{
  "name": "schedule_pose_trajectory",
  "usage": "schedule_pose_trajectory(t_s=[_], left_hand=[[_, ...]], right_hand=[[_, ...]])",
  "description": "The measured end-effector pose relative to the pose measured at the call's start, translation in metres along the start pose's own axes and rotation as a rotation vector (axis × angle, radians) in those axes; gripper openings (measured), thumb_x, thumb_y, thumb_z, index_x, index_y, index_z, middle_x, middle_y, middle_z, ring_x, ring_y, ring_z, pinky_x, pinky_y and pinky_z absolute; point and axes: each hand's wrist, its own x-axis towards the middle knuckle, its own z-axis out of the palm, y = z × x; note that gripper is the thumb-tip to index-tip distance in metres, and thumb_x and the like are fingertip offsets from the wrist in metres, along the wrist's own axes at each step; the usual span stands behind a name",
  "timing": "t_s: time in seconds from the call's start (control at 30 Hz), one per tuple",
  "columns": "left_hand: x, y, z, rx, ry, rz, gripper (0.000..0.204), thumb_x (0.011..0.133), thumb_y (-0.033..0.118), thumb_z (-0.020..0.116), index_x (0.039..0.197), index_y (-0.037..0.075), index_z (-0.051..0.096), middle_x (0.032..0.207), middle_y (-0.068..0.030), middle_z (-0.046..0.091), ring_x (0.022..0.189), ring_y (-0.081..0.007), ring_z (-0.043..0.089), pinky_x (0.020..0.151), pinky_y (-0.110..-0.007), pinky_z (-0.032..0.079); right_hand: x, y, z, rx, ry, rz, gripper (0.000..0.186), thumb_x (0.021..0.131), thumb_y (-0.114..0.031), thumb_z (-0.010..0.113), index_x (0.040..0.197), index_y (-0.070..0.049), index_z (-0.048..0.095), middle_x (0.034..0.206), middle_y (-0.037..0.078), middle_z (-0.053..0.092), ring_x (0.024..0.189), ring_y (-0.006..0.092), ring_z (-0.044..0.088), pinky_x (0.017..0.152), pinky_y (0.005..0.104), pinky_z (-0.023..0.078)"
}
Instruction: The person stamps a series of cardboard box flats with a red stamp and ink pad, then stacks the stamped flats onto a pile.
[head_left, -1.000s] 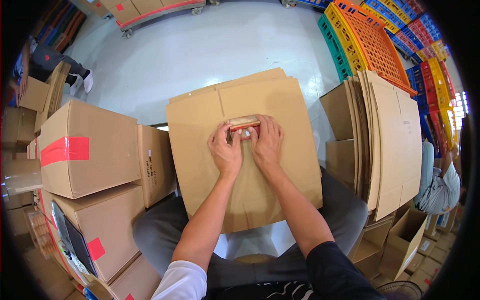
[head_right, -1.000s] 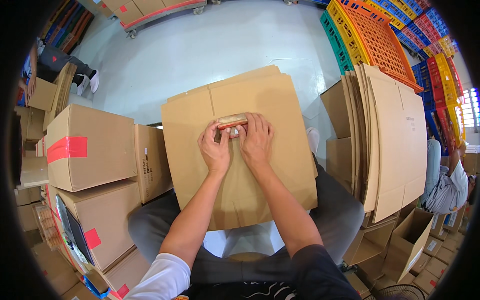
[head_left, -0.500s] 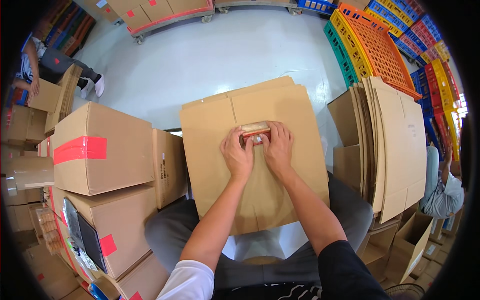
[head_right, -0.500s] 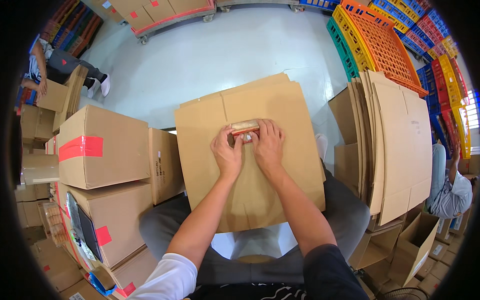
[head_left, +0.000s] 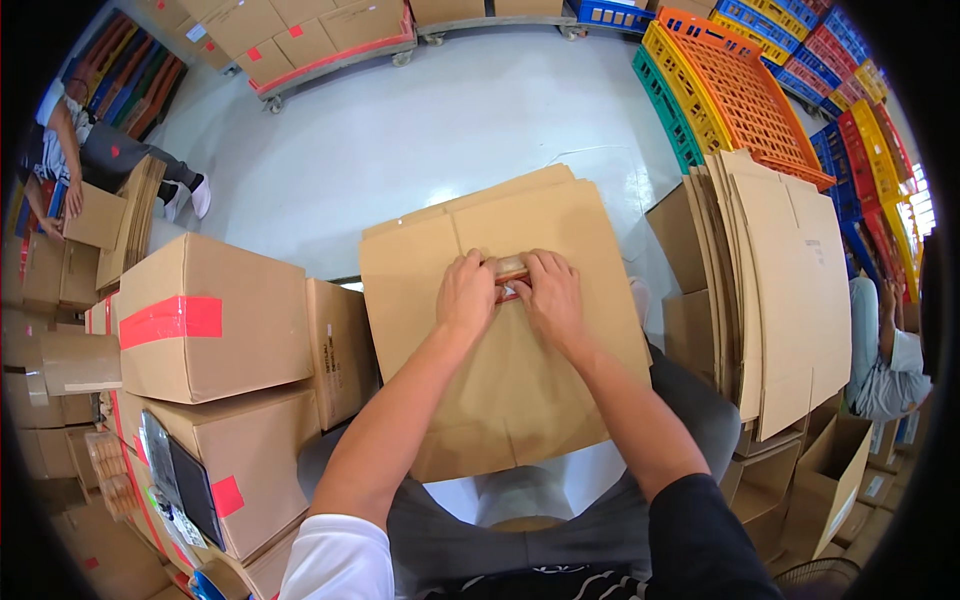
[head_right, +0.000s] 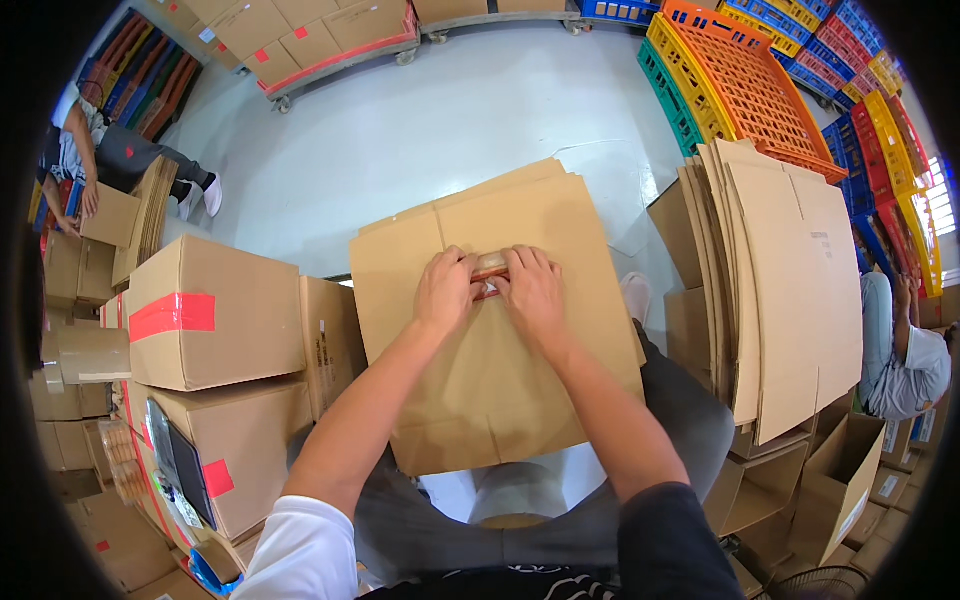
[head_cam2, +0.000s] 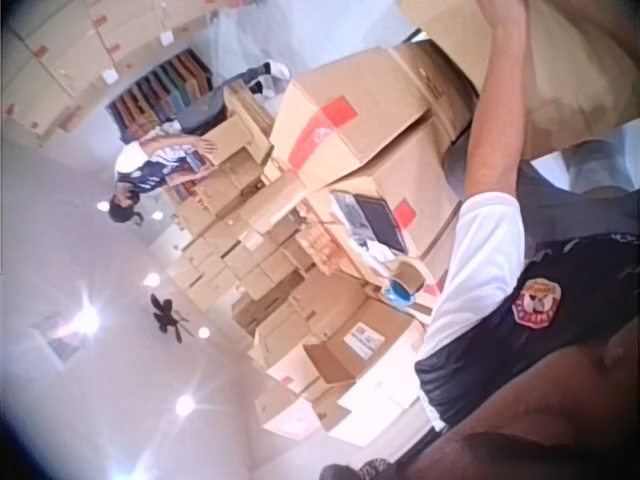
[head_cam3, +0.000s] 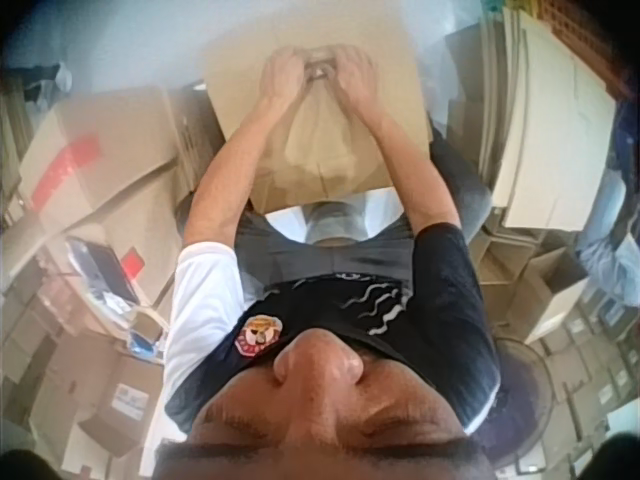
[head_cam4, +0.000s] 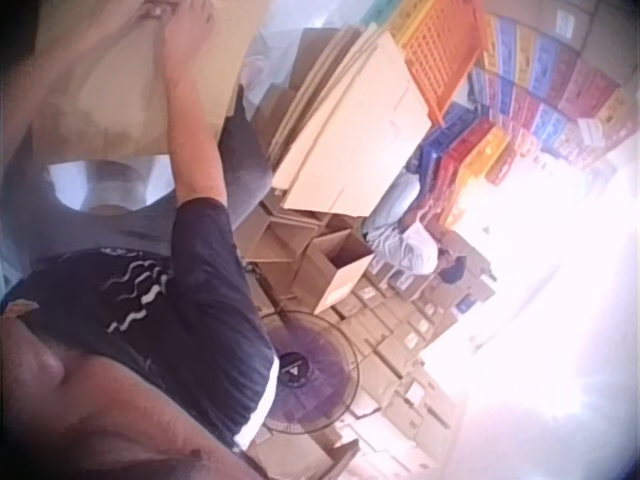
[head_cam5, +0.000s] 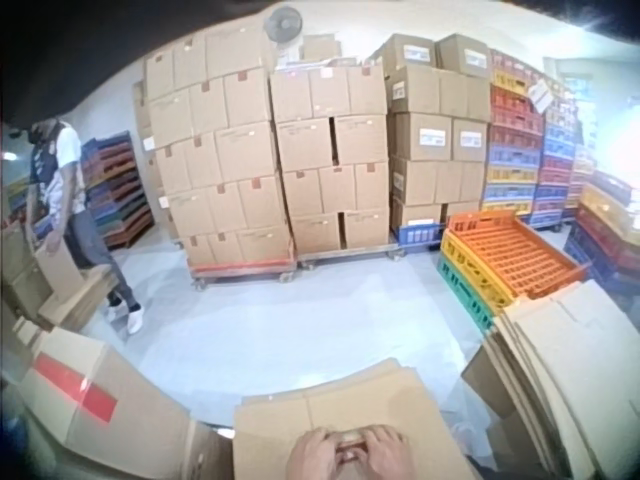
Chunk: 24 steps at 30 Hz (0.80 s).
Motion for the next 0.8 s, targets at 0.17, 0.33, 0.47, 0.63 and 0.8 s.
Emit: schedule_pose_trajectory(t_s=[0.17, 0.33, 0.47, 0.63, 0.8], left_hand=[[0.016, -0.012, 0.007, 0.104, -0.094, -0.032, 0.015, 0.075, 0.002, 0.073, 0.09, -0.001, 0.072, 0.103, -0.0171, 0.067, 0.099, -0.0374, 0.065, 0.085, -0.046, 0.055], [0.031, -0.005, -0.004, 0.123, -0.226, -0.017, 0.012, 0.074, 0.005, 0.073, 0.084, -0.001, 0.073, 0.1, -0.0179, 0.07, 0.095, -0.0357, 0.07, 0.086, -0.044, 0.056], [0.036, 0.004, -0.018, 0.154, -0.393, -0.03, 0.016, 0.071, 0.01, 0.079, 0.085, 0.003, 0.075, 0.102, -0.017, 0.072, 0.095, -0.0333, 0.071, 0.085, -0.042, 0.057], [0.035, 0.001, -0.023, 0.238, -0.353, 0.077, 0.023, 0.068, 0.015, 0.084, 0.085, 0.003, 0.075, 0.101, -0.0161, 0.072, 0.096, -0.0339, 0.071, 0.084, -0.043, 0.057], [0.041, 0.009, -0.023, 0.236, -0.416, 0.009, 0.026, 0.07, 0.014, 0.084, 0.086, -0.002, 0.073, 0.097, -0.0181, 0.071, 0.094, -0.0362, 0.071, 0.082, -0.045, 0.058]], right_hand=[[0.031, -0.004, -0.034, -0.245, -0.347, -0.218, 0.05, 0.08, -0.025, 0.08, 0.123, -0.006, 0.063, 0.122, 0.009, 0.064, 0.118, 0.0274, 0.058, 0.091, 0.0449, 0.049], [0.059, 0.002, -0.02, -0.343, -0.635, -0.177, 0.038, 0.078, -0.024, 0.081, 0.109, -0.005, 0.069, 0.109, 0.013, 0.071, 0.101, 0.0324, 0.069, 0.083, 0.044, 0.057], [0.066, -0.005, -0.024, -0.351, -0.71, -0.217, 0.031, 0.079, -0.022, 0.08, 0.1, -0.002, 0.071, 0.104, 0.017, 0.073, 0.096, 0.0347, 0.071, 0.082, 0.0432, 0.058], [0.071, -0.007, -0.022, -0.371, -0.736, -0.266, 0.029, 0.081, -0.023, 0.079, 0.1, -0.002, 0.071, 0.104, 0.018, 0.073, 0.098, 0.034, 0.071, 0.085, 0.0429, 0.058], [0.073, 0.005, -0.014, -0.389, -0.733, -0.349, 0.022, 0.083, -0.024, 0.077, 0.092, -0.005, 0.075, 0.101, 0.015, 0.074, 0.097, 0.03, 0.072, 0.083, 0.04, 0.059]])
